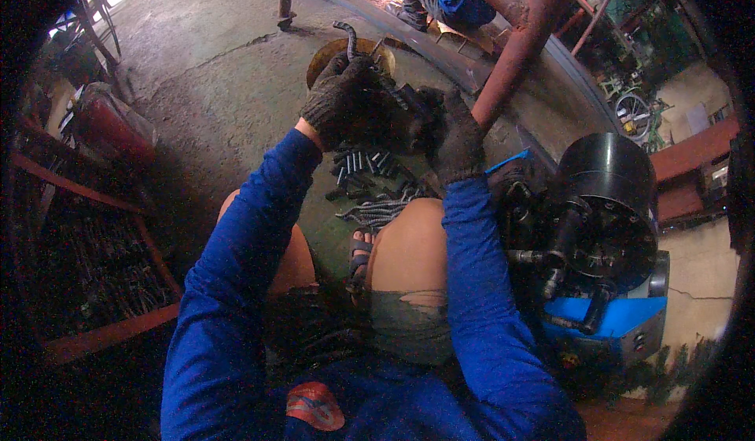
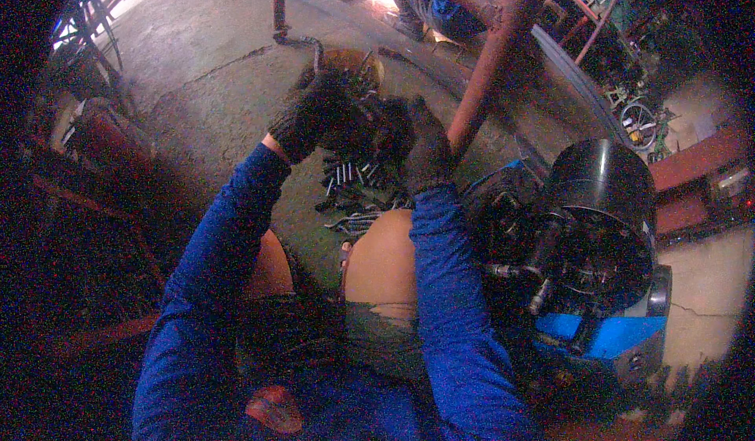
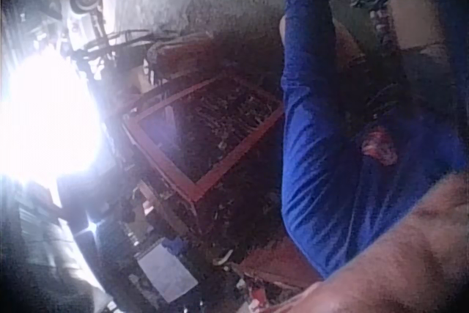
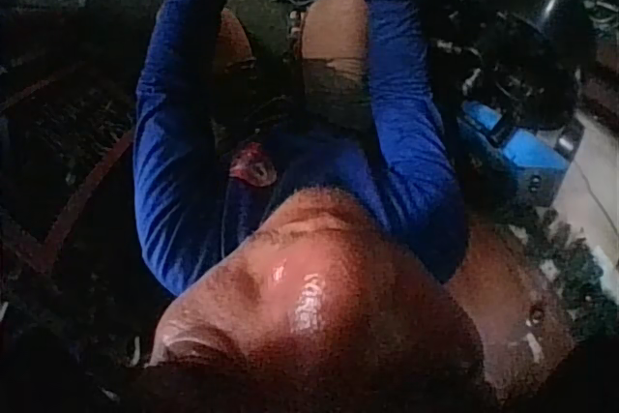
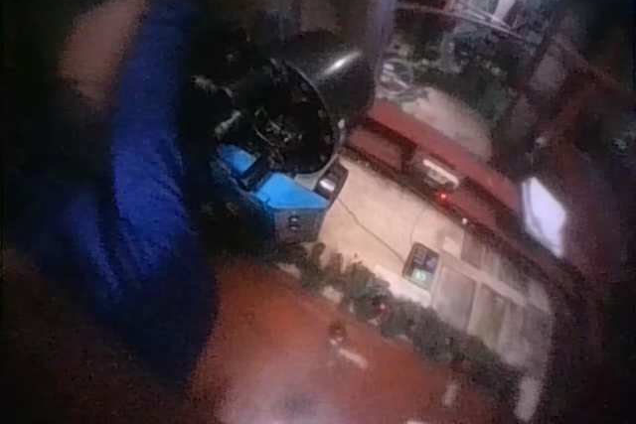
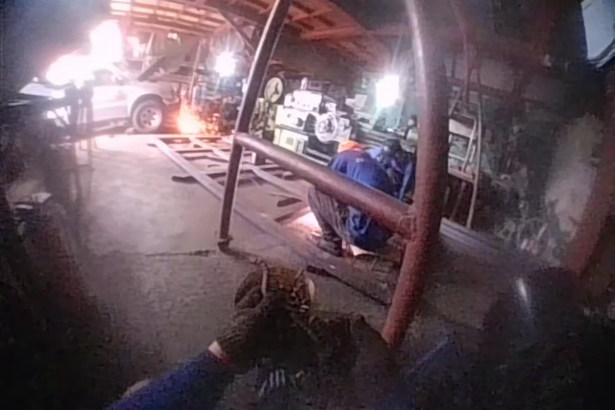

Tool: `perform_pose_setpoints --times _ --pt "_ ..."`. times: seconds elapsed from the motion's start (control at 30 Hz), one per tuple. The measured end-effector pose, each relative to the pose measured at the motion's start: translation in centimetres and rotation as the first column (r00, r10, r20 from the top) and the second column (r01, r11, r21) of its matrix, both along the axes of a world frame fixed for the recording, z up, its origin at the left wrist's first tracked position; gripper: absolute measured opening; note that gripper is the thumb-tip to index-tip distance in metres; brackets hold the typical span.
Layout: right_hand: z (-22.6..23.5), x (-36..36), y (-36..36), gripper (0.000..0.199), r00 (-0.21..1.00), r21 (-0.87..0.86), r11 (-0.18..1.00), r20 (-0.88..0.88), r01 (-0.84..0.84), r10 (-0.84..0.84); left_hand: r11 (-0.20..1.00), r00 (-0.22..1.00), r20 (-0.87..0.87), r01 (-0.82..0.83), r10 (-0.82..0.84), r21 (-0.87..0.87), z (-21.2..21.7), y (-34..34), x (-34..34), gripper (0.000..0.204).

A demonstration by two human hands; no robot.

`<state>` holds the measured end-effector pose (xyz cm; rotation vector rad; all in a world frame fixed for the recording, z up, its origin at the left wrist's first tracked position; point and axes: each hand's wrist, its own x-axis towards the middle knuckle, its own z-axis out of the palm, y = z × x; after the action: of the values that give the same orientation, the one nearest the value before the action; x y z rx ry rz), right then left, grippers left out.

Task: The person sits on the floor of a workshop and assembles metal components by hand. They pick up a metal rod and a curved metal piece, fit them together, and then place the assembled unit into a blue machine. The person repeats this process, handling the parts one at a time.

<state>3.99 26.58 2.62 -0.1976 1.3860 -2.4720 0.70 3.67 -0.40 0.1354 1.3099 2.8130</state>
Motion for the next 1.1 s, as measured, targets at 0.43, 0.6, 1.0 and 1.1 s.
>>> perform_pose_setpoints --times 0.43,0.6,1.0,1.1 --pt "2.2 1.6 -0.6 0.037 0.990 0.031 0.995 -0.102 -0.094 0.097 1.000 1.000 0.003 -0.021 0.021 -0.011 0.5 -0.1 0.4 0.026" --pt "1.2 1.2 -1.4 0.039 0.971 0.266 0.944 -0.184 0.196 -0.150 1.000 0.998 -0.067 0.011 -0.011 -0.011 -1.2 -0.2 -0.8 0.028" --pt "-0.4 0.0 -0.8 0.030 0.794 0.486 0.764 -0.605 0.424 -0.056 0.996 0.992 -0.111 -0.066 0.060 -0.054 -0.9 0.0 -0.4 0.027" --pt "0.2 0.6 -1.5 0.028 0.804 0.508 0.740 -0.590 0.441 -0.074 0.979 0.981 -0.193 -0.039 0.000 -0.198 -0.6 -0.6 0.3 0.022"
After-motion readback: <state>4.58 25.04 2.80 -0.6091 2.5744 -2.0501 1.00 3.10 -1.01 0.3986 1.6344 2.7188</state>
